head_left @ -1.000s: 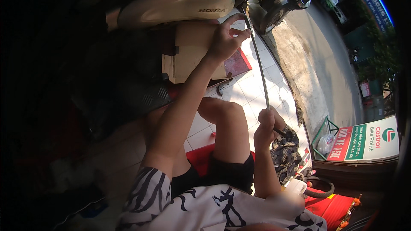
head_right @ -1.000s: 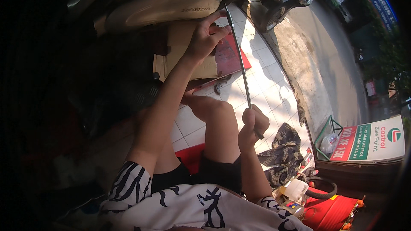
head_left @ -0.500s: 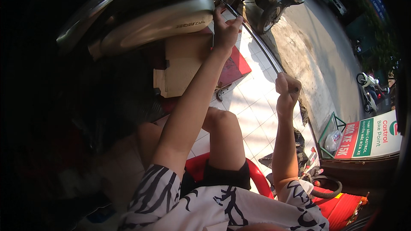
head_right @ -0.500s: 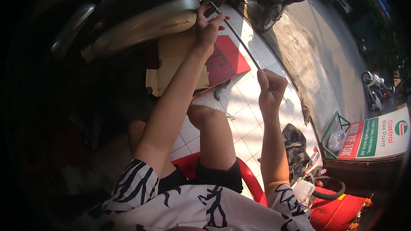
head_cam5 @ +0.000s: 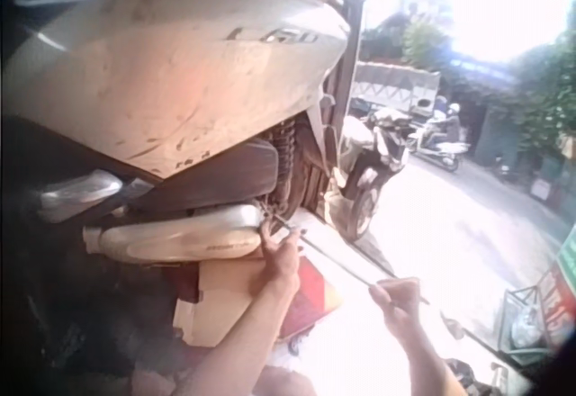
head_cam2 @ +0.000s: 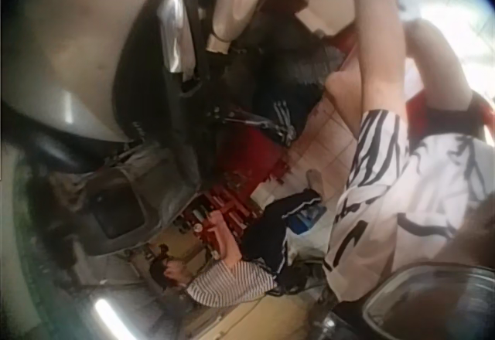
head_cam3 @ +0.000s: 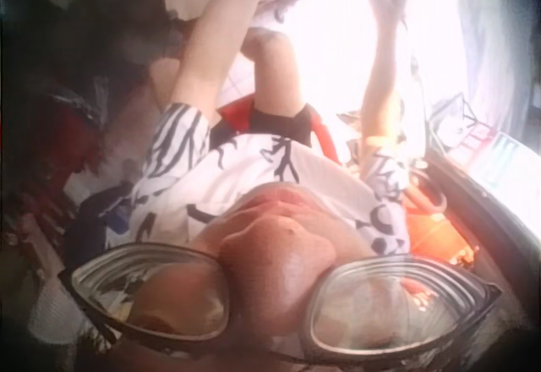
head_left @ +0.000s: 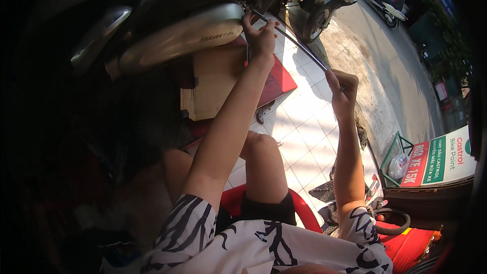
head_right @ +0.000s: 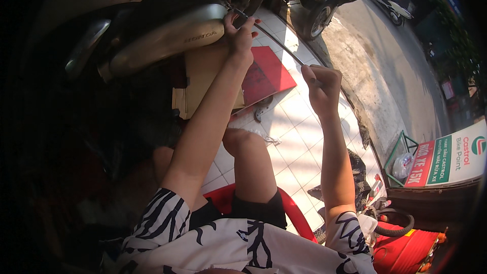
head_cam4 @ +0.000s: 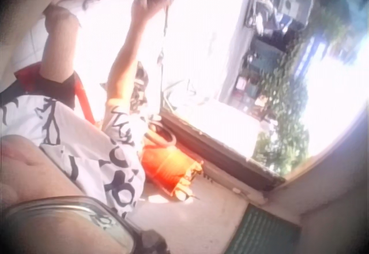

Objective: The person works on a motorcycle using a T-handle socket wrench to loosen or tighten a bolt near the engine and exhaust area, then handles small metal pieces by hand.

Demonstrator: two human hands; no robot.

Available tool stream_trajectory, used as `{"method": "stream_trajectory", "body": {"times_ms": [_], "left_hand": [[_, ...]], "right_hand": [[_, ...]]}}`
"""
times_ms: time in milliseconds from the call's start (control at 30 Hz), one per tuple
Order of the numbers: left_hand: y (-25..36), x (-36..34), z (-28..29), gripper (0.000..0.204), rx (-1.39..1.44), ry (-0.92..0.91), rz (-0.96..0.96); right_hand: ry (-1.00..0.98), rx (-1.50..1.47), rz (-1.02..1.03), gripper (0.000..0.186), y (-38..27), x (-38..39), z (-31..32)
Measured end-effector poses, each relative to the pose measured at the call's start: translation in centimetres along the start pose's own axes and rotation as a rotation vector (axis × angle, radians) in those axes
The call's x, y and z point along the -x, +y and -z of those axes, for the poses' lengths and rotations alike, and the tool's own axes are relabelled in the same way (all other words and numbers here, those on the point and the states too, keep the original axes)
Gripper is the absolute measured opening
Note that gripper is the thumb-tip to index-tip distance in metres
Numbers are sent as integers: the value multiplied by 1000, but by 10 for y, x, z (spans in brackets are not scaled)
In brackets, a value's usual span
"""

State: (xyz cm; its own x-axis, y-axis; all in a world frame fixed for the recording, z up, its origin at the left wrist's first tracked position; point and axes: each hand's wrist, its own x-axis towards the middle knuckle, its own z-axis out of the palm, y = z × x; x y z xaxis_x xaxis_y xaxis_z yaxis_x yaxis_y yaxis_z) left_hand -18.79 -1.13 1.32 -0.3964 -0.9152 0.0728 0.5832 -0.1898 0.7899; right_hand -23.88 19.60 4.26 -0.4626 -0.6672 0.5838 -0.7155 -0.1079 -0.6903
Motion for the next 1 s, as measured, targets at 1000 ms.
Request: {"method": "stream_trajectory", "body": {"times_ms": [1000], "left_hand": [[-8,67,58,16,285,-527,515]], "right_hand": [[261,-489,-559,54,-31,80,-49]]}}
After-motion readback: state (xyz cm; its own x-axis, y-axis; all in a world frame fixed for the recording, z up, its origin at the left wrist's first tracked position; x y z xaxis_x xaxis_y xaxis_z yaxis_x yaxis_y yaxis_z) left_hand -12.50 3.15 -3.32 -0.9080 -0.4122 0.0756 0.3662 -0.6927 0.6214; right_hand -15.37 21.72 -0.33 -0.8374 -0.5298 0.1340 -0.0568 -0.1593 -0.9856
